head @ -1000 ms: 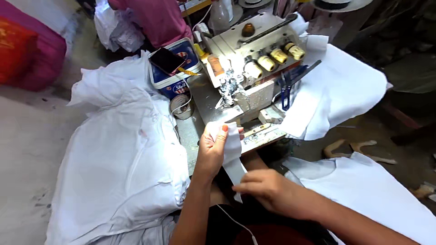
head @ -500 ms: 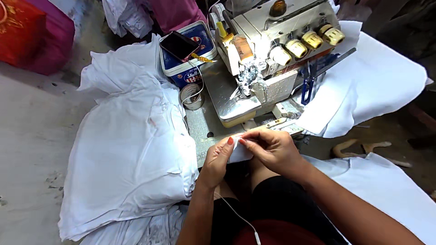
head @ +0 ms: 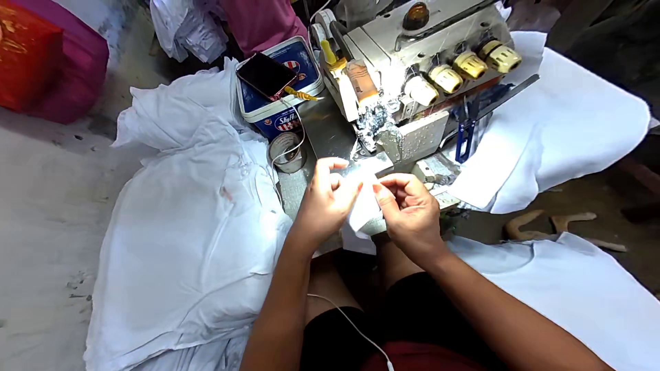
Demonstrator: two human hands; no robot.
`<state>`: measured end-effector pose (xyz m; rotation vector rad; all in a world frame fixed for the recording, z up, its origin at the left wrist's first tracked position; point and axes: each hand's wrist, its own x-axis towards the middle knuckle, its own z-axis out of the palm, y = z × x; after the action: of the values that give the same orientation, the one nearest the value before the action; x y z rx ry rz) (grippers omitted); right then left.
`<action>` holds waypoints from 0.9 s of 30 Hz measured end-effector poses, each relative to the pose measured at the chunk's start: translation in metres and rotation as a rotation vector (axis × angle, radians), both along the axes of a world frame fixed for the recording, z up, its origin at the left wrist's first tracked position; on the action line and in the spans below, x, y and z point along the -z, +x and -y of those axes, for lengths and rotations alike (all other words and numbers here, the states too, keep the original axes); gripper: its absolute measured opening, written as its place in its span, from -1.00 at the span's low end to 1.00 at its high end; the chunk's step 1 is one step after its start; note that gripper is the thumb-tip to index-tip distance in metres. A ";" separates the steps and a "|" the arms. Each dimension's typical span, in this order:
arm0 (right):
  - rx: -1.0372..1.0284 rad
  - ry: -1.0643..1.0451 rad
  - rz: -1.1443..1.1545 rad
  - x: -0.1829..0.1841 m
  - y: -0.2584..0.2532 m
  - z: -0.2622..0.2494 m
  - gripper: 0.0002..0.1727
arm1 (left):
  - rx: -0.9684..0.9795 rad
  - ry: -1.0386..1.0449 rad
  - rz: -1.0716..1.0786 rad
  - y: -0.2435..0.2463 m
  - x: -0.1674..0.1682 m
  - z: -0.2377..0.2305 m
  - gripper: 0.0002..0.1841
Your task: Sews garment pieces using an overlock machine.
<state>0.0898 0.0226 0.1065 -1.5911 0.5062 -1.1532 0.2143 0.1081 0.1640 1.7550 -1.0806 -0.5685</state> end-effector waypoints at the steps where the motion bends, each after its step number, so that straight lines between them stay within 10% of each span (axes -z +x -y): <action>1: 0.026 0.056 -0.004 0.001 0.003 0.001 -0.87 | -0.033 0.028 0.130 0.002 -0.002 0.009 -0.56; 27: 0.178 0.279 -0.024 -0.004 0.028 0.027 -0.82 | -0.361 0.291 0.497 0.022 -0.007 0.067 -0.41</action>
<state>0.1176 -0.0040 0.1102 -1.3404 0.8013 -1.1408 0.2366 0.0411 0.1711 2.3611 -1.0015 -0.0594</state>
